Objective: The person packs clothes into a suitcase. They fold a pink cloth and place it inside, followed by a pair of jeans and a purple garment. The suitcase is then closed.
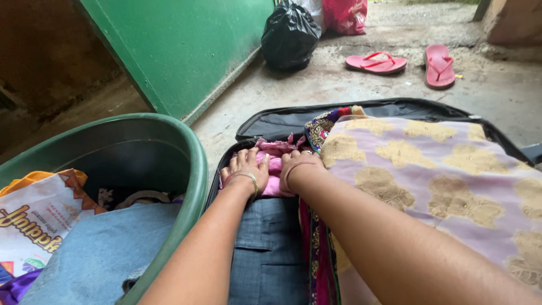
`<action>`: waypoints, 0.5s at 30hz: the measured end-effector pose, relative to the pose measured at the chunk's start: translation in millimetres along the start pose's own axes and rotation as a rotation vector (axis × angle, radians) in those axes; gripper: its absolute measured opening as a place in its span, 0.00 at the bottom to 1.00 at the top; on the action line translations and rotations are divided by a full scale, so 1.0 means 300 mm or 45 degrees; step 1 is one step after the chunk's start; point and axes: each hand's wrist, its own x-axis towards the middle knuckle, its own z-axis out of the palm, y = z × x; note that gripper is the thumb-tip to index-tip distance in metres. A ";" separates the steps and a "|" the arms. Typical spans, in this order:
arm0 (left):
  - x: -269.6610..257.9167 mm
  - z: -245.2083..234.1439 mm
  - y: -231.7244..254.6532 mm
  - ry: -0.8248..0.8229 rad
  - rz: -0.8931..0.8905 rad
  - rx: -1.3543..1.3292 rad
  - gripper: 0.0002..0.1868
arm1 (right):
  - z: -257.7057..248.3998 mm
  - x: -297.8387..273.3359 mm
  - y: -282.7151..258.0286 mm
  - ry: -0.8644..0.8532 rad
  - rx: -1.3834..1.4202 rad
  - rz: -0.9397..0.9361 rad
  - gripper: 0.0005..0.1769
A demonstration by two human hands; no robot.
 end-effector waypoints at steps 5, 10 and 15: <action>-0.002 0.015 -0.022 -0.027 0.029 0.038 0.36 | 0.039 0.013 0.001 -0.004 0.022 0.005 0.45; -0.047 0.006 -0.028 0.054 0.105 0.106 0.38 | 0.088 0.040 0.017 0.101 0.125 -0.002 0.39; -0.122 0.016 0.036 0.319 0.259 0.166 0.33 | 0.108 0.042 0.016 0.130 0.179 -0.003 0.36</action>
